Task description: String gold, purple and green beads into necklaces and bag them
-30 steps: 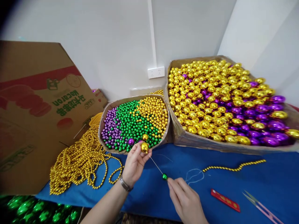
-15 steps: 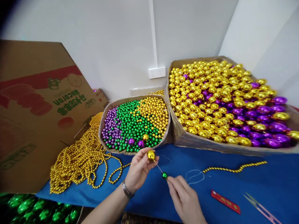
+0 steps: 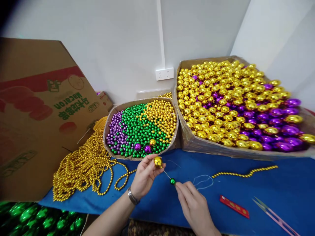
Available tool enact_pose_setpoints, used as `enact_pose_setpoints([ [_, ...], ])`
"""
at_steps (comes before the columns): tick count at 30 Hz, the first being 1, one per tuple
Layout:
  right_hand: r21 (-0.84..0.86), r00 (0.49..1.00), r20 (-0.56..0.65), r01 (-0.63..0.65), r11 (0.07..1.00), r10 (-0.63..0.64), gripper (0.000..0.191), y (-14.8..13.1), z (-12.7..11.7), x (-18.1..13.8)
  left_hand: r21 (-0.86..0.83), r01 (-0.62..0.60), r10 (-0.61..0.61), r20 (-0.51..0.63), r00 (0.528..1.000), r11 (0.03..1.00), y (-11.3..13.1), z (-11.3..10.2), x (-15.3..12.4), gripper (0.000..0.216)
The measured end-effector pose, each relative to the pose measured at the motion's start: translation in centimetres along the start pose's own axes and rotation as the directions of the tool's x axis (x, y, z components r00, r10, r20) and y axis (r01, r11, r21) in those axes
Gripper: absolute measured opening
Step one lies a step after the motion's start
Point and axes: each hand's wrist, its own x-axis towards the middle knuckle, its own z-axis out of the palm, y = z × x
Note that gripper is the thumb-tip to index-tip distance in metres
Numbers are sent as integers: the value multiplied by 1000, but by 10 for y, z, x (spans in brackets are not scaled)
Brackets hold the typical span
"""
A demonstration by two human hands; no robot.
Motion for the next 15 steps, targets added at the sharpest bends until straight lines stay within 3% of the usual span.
enact_pose_setpoints([
  [5, -88, 1000, -25, 11, 996, -13, 24, 1, 1, -2, 28, -21, 20, 20, 1000, 999, -3, -2, 0, 28],
  [10, -106, 999, -41, 21, 994, -26, 23, 5, 1, -6, 151, -160, 144, 115, 983, 976, -3, -3, -5, 30],
  [15, 6, 1000, -30, 1, 1000, -1, 19, 3, 1, -4, 48, -60, 55, 101, 993, 997, 0, -3, -7, 30],
])
